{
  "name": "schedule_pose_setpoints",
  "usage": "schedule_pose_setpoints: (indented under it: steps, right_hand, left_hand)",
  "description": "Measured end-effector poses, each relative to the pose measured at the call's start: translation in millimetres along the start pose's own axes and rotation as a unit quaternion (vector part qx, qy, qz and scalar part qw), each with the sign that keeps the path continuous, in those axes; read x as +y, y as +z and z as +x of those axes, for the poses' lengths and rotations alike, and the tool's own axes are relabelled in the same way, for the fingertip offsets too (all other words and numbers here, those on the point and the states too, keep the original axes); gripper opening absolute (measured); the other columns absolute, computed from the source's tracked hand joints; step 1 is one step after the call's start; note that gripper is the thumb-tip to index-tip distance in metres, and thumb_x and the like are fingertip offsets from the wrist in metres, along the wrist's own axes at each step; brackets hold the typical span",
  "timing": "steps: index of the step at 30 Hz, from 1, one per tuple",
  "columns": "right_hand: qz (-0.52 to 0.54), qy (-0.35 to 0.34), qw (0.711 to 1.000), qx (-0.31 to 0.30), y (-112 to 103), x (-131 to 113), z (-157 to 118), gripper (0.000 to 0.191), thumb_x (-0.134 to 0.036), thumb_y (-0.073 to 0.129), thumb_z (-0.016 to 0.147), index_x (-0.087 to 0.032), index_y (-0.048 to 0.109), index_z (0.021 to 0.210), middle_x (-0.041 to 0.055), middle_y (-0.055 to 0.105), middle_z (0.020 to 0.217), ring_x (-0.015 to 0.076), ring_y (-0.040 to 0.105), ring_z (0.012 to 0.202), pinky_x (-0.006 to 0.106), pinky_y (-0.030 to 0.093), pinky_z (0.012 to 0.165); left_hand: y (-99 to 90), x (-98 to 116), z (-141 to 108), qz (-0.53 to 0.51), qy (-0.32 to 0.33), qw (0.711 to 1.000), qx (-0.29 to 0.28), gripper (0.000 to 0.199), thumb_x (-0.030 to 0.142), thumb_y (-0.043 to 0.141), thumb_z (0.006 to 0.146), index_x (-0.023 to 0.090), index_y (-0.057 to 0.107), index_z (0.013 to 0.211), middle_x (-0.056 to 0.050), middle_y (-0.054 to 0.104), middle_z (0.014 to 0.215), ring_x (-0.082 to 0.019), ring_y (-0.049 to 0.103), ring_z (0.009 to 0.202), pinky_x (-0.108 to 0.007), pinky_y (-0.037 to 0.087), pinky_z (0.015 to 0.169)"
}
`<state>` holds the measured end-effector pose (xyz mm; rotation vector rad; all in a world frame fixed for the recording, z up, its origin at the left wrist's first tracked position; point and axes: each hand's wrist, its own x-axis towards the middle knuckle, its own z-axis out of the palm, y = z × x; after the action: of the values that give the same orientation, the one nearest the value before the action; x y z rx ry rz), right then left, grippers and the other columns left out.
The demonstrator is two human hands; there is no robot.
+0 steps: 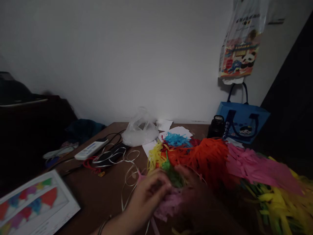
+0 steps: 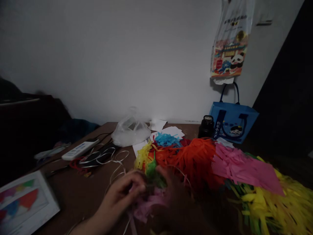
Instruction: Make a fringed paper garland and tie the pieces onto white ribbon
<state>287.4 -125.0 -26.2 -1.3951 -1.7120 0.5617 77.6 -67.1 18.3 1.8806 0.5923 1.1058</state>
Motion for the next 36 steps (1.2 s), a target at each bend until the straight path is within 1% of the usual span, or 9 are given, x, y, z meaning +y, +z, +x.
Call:
schedule_pose_setpoints:
  steps: [2,5,7,10,14,18,24,30,36]
  right_hand:
    - [0.003,-0.008,1.000,-0.018,11,-2,-7,0.025,-0.033,0.059,0.093,-0.019,0.060,0.114,0.0064,0.062,0.115,0.0192,0.063,0.094,0.037,0.054,0.080]
    - [0.009,-0.014,0.999,-0.031,17,1,-12,0.024,-0.035,0.055,0.096,-0.019,0.061,0.113,0.0064,0.063,0.114,0.0178,0.064,0.092,0.036,0.055,0.080]
    - [0.011,-0.016,0.999,-0.035,18,7,-12,0.022,-0.035,0.055,0.096,-0.020,0.062,0.112,0.0061,0.063,0.114,0.0174,0.064,0.092,0.035,0.055,0.079]
    - [0.014,-0.016,0.999,-0.031,22,17,-8,0.023,-0.038,0.055,0.096,-0.020,0.063,0.108,0.0055,0.065,0.108,0.0165,0.064,0.087,0.034,0.055,0.077]
    - [0.012,-0.011,1.000,-0.006,29,25,-6,0.026,-0.042,0.056,0.093,-0.021,0.068,0.085,0.0010,0.069,0.082,0.0152,0.065,0.073,0.028,0.052,0.073]
    - [-0.005,-0.020,1.000,0.006,35,13,-12,0.036,-0.037,0.047,0.095,-0.025,0.067,0.068,-0.0016,0.068,0.066,0.0134,0.062,0.065,0.024,0.047,0.076]
    - [0.008,-0.002,0.996,0.089,28,-16,-14,0.035,-0.040,0.045,0.094,-0.024,0.067,0.072,0.0005,0.068,0.069,0.0153,0.063,0.070,0.022,0.045,0.071]
    - [0.165,0.067,0.968,0.175,15,-6,-2,0.024,-0.039,0.054,0.087,-0.019,0.065,0.082,-0.0028,0.056,0.059,0.0130,0.054,0.053,0.020,0.041,0.050]
    - [0.161,0.063,0.971,0.162,16,7,12,0.030,-0.034,0.059,0.082,-0.016,0.065,0.106,-0.0059,0.047,0.055,0.0113,0.045,0.049,0.020,0.037,0.047]
  left_hand:
    - [3.3,9,6,0.062,0.029,0.992,-0.107,0.020,0.027,0.058,0.090,0.019,0.069,0.075,-0.003,0.066,0.076,-0.016,0.062,0.074,-0.023,0.047,0.069]
    - [-11.0,1,47,0.192,0.015,0.975,-0.107,0.026,0.029,0.048,0.095,0.018,0.071,0.090,-0.005,0.071,0.091,-0.019,0.065,0.087,-0.027,0.050,0.078]
    - [-25.3,-21,90,0.300,-0.036,0.951,-0.062,0.028,0.028,0.043,0.097,0.016,0.069,0.100,-0.006,0.071,0.099,-0.020,0.064,0.095,-0.032,0.050,0.085]
    - [-34.8,-64,152,0.364,-0.089,0.924,-0.073,0.021,0.028,0.055,0.095,0.013,0.065,0.104,-0.007,0.068,0.104,-0.022,0.065,0.094,-0.040,0.053,0.084]
    - [-21.7,-110,185,0.412,-0.126,0.896,-0.109,0.029,0.032,0.060,0.093,0.017,0.059,0.118,-0.008,0.062,0.118,-0.022,0.064,0.097,-0.041,0.056,0.081]
    - [-19.9,-117,172,0.441,-0.087,0.891,-0.063,0.028,0.031,0.060,0.093,0.017,0.059,0.117,-0.008,0.063,0.117,-0.022,0.065,0.097,-0.041,0.056,0.081]
    - [-43.0,-88,112,0.425,0.102,0.899,0.018,0.025,0.019,0.044,0.098,0.016,0.061,0.116,-0.013,0.063,0.119,-0.023,0.061,0.107,-0.039,0.052,0.090]
    - [-24.8,-51,40,0.361,0.231,0.900,-0.078,0.033,0.026,0.036,0.100,0.020,0.064,0.118,-0.010,0.071,0.109,-0.021,0.065,0.103,-0.033,0.052,0.094]
    - [-0.8,-40,14,0.285,0.249,0.908,-0.182,0.035,0.016,0.042,0.097,0.021,0.059,0.127,-0.009,0.071,0.116,-0.022,0.062,0.114,-0.034,0.046,0.104]
